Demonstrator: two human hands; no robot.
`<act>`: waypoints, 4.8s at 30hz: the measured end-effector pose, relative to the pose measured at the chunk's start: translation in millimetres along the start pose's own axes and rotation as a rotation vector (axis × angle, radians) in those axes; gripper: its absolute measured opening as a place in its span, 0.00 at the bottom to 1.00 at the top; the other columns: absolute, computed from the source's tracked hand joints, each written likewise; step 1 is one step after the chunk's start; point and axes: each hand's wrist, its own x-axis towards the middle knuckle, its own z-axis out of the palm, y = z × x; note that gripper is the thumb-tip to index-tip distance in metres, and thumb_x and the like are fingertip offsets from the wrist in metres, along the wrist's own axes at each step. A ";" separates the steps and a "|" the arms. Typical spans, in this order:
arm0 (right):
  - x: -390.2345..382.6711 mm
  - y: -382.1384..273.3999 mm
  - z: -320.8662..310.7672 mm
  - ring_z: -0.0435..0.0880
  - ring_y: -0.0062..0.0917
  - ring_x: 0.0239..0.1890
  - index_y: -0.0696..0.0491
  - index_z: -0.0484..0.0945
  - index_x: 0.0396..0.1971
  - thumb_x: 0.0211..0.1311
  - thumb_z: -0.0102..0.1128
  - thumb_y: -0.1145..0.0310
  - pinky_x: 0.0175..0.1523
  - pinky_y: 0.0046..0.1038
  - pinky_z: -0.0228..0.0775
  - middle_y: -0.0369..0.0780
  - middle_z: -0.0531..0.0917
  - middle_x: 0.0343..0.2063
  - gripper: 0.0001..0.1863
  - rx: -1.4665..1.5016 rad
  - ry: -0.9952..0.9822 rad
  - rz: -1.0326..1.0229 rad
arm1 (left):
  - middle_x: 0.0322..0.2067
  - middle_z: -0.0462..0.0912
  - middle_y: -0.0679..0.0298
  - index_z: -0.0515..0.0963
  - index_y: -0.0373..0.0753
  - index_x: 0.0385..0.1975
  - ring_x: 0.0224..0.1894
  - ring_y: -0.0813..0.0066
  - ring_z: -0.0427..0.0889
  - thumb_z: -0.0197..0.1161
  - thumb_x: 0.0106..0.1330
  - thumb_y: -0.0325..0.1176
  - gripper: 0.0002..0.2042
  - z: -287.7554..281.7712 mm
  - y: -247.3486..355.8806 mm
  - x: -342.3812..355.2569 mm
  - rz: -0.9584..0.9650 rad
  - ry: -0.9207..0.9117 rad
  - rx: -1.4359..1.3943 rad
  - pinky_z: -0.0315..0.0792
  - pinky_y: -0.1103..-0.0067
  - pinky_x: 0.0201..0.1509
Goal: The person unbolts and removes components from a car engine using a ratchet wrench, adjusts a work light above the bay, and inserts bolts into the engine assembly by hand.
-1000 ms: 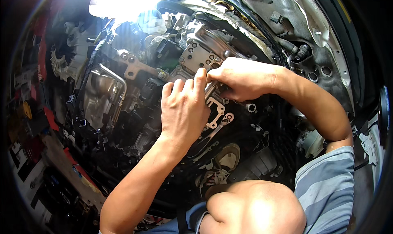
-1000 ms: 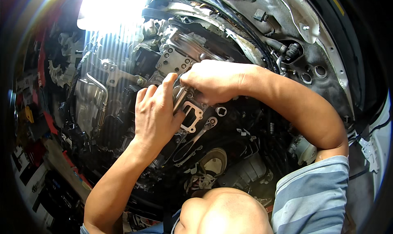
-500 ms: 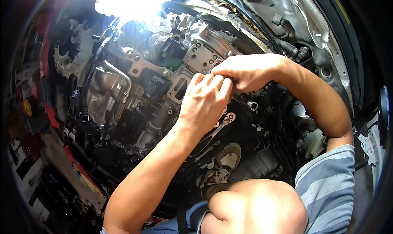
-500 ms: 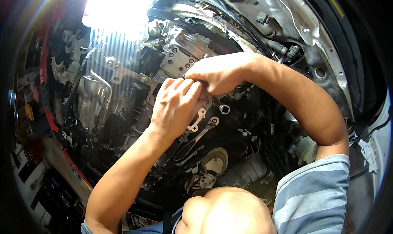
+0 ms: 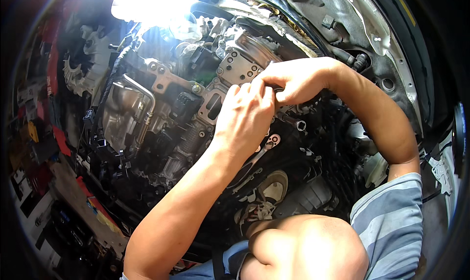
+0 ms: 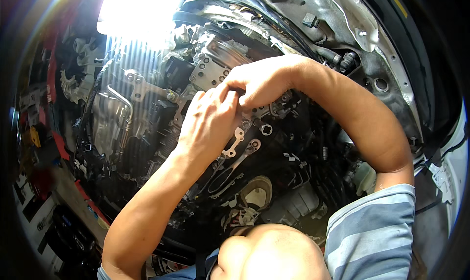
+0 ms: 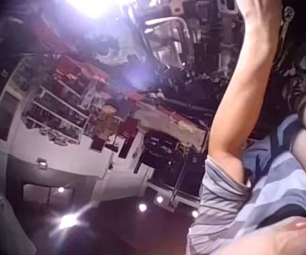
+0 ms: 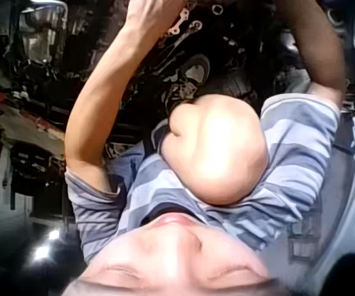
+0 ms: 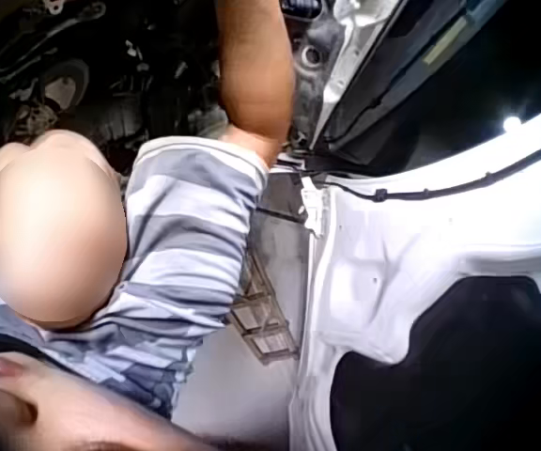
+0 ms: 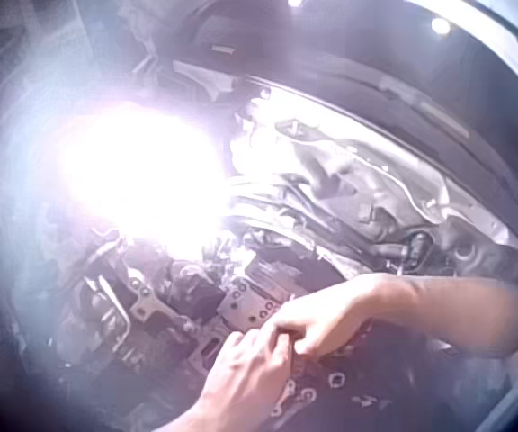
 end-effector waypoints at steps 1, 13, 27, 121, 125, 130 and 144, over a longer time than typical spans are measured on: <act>-1.7 -2.6 -4.1 0.82 0.28 0.38 0.62 0.76 0.46 0.53 0.56 0.73 0.47 0.29 0.73 0.48 0.85 0.36 0.18 0.129 -0.109 0.102 | 0.39 0.78 0.55 0.76 0.33 0.38 0.41 0.62 0.80 0.58 0.56 0.26 0.10 1.3 -0.8 -4.0 -0.076 0.030 -0.046 0.70 0.70 0.50; -110.5 -22.4 86.9 0.77 0.16 0.27 0.59 0.76 0.40 0.71 0.49 0.69 0.31 0.16 0.65 0.38 0.81 0.25 0.10 0.734 1.372 -0.002 | 0.31 0.83 0.60 0.80 0.34 0.34 0.30 0.64 0.83 0.63 0.52 0.15 0.10 -106.2 15.7 -141.8 -0.191 -0.235 -1.228 0.79 0.74 0.35; 3.5 20.7 247.9 0.86 0.29 0.32 0.65 0.72 0.46 0.65 0.62 0.68 0.35 0.25 0.81 0.44 0.83 0.34 0.18 1.249 1.115 0.896 | 0.34 0.74 0.55 0.67 0.32 0.44 0.30 0.66 0.77 0.59 0.62 0.21 0.12 -111.7 47.9 -173.1 -0.033 -0.516 -1.491 0.73 0.75 0.34; -30.7 -69.0 126.4 0.85 0.43 0.47 0.54 0.73 0.47 0.60 0.49 0.30 0.50 0.42 0.76 0.52 0.85 0.40 0.38 -0.671 0.886 0.913 | 0.14 0.68 0.67 0.83 0.33 0.31 0.11 0.76 0.63 0.66 0.62 0.36 0.11 -254.5 -33.2 -283.1 0.502 -0.201 -0.404 0.62 0.81 0.20; -63.6 -34.3 136.7 0.86 0.38 0.36 0.53 0.75 0.36 0.60 0.55 0.41 0.39 0.37 0.77 0.45 0.86 0.32 0.26 -0.515 1.041 0.986 | 0.22 0.76 0.64 0.80 0.31 0.39 0.24 0.78 0.75 0.54 0.69 0.29 0.09 -162.6 -47.8 -233.2 0.094 -0.266 -0.732 0.69 0.78 0.34; -36.1 -91.7 138.3 0.64 0.10 0.12 0.49 0.65 0.21 0.71 0.50 0.48 0.15 0.14 0.61 0.30 0.64 0.12 0.23 0.790 1.159 0.807 | 0.27 0.81 0.61 0.79 0.36 0.49 0.32 0.70 0.81 0.53 0.70 0.33 0.13 -79.3 -46.5 -114.4 0.032 0.067 -0.624 0.72 0.75 0.38; -60.2 -77.4 126.2 0.80 0.35 0.34 0.50 0.63 0.58 0.64 0.59 0.73 0.41 0.36 0.70 0.44 0.79 0.31 0.24 -0.271 0.785 0.717 | 0.35 0.78 0.54 0.82 0.45 0.45 0.44 0.56 0.79 0.68 0.56 0.34 0.15 17.4 -17.3 8.0 0.449 -0.029 -0.092 0.74 0.65 0.49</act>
